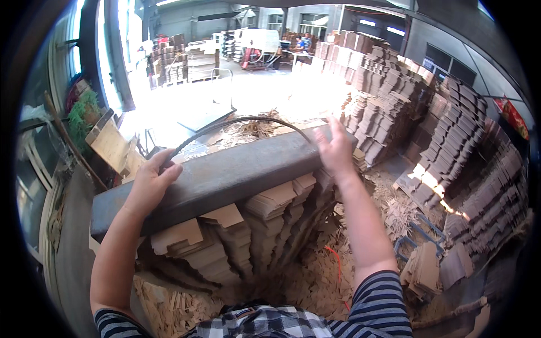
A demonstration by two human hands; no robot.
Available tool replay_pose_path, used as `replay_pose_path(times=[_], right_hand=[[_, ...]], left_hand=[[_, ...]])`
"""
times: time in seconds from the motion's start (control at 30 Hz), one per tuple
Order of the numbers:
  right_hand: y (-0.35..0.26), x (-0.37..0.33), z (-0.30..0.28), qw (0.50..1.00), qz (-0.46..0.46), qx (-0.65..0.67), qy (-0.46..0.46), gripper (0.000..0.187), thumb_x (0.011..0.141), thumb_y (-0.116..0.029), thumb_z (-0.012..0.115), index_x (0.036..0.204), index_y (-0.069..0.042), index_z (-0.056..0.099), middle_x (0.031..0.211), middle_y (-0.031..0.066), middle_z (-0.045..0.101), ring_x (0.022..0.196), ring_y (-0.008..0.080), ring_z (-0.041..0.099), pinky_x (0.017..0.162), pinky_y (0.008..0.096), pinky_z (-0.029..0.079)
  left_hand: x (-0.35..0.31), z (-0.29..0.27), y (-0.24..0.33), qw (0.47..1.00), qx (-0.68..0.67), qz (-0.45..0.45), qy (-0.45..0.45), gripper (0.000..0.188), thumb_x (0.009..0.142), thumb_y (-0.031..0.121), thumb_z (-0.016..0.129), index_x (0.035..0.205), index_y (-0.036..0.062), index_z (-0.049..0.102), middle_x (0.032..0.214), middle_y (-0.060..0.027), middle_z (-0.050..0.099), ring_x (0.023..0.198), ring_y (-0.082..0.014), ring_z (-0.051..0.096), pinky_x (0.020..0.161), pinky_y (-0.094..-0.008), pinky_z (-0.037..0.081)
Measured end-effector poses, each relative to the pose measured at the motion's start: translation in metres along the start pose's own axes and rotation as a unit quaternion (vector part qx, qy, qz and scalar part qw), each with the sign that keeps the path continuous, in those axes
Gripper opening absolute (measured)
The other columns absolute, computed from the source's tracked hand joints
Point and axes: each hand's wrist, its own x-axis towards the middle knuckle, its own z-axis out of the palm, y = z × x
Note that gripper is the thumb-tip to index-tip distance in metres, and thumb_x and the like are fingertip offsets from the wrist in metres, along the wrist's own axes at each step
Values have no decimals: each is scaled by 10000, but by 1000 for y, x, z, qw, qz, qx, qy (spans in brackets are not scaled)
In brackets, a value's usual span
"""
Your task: The person uses a staple gun to attach a curved metal piece to a stack of corrugated cardboard pieces. They repeatedly staple along the edge, then remove and reposition the metal piece before continuing to staple.
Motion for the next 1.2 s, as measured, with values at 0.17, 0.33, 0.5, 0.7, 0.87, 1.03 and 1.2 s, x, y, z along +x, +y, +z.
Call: replay_pose_path(times=[0.17,0.33,0.5,0.7,0.87,1.03,1.2], right_hand=[[67,34,29,976,-2,146,-161,632,847,-477,579,1235,17,504,1165,213,580,1073,280,572,901,332,448],[37,33,45,951,-12,232,-205,428,846,-367,632,1102,-24,627,998,95,655,899,170,599,803,284,470],[45,35,58,925,5,307,-226,309,848,-273,654,1030,-23,651,879,23,638,819,90,561,735,235,450],[36,32,63,939,14,282,-196,277,860,-297,637,940,-33,659,751,-6,597,706,77,545,666,226,436],[41,31,68,953,-10,256,-159,275,856,-318,637,940,-58,660,744,1,612,678,93,554,639,242,447],[36,33,66,959,-8,235,-160,281,859,-322,632,948,-57,654,745,4,615,678,107,553,638,257,449],[37,31,62,951,-12,255,-176,311,859,-339,630,961,-46,650,801,23,618,731,107,546,659,258,444]], left_hand=[[3,7,-3,997,-63,-16,51,348,899,210,555,1177,-1,565,760,-30,575,681,-93,533,652,-229,438],[-3,-4,-22,995,-44,-26,91,277,898,201,562,1064,-11,630,678,-2,554,614,-66,485,569,-209,395],[0,5,-18,991,-80,-19,108,221,870,159,600,991,-16,660,683,18,552,605,-48,455,546,-199,366],[4,7,-19,987,-93,-7,130,196,861,141,607,940,-26,672,656,38,516,593,-43,422,541,-195,343],[5,11,-15,988,-65,-3,143,195,867,139,589,946,-17,674,621,60,474,550,-26,380,498,-187,287],[6,10,-16,985,-99,-12,144,183,845,110,597,935,-32,669,638,40,495,586,-43,422,530,-199,332],[5,12,-21,984,-94,-20,149,188,854,124,586,935,-26,666,630,52,479,553,-34,398,499,-191,300]])
